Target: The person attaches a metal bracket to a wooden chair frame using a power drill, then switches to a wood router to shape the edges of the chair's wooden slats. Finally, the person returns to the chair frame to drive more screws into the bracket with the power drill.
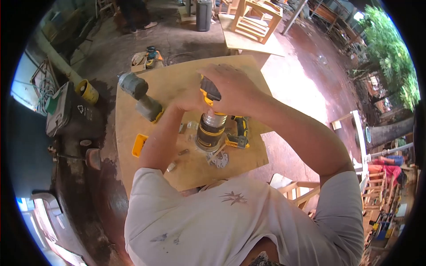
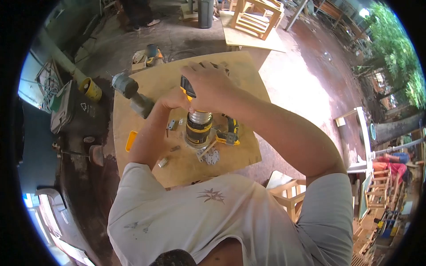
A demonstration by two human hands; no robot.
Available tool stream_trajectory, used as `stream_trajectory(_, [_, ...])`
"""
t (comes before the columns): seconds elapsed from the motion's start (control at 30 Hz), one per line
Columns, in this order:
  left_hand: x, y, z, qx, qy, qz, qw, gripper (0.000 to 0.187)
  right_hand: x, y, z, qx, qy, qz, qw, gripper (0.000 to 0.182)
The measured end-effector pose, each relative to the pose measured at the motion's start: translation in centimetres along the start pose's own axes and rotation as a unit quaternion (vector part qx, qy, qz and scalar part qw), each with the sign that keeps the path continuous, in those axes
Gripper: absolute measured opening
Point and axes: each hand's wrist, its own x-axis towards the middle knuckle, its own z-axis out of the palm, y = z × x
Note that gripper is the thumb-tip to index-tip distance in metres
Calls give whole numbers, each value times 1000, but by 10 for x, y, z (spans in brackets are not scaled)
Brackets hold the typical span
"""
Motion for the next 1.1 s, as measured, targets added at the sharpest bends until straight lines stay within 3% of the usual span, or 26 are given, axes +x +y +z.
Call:
stream_trajectory(0.1, [8,-15,-9,-30,-37,-5,999,84,3,1,3,7,13,4,1000,73])
stream_trajectory(0.17, [14,-23,-4,-51,25,41,998,84,3,5,1,5,24,19,1000,74])
stream_trajectory(0.2, [17,-23,-2,-50,3,46,998,84,1,7,3,9,38,-3,999,72])
stream_trajectory(0.27, [15,-23,-1,-143,-1,52,988,81,-1,8,7,5,58,-14,998,71])
stream_trajectory(0.4, [12,-28,-10,-120,-38,58,990,78,5,3,17,-15,111,-76,991,59])
stream_trajectory(0.47, [9,-32,-9,-29,21,159,987,77,5,1,21,-26,133,-99,986,55])
stream_trajectory(0.53, [4,-37,-11,4,24,147,989,80,4,-6,22,-40,176,-153,972,51])
stream_trajectory(0.77, [1,-37,-4,26,36,123,991,86,2,-55,-8,19,113,-157,981,45])
stream_trajectory(0.83, [1,-35,0,21,40,114,992,87,8,-49,-22,191,60,-67,978,41])
stream_trajectory(0.97, [1,-28,9,15,60,101,993,90,12,-15,-33,300,77,-23,951,38])
stream_trajectory(1.03, [0,-23,13,17,61,93,994,91,6,12,-20,585,59,123,800,39])
stream_trajectory(1.07, [0,-20,14,18,57,93,994,91,-3,24,-13,587,59,121,798,39])
stream_trajectory(1.1, [-2,-9,15,9,48,90,995,101,-13,38,-6,688,103,99,712,41])
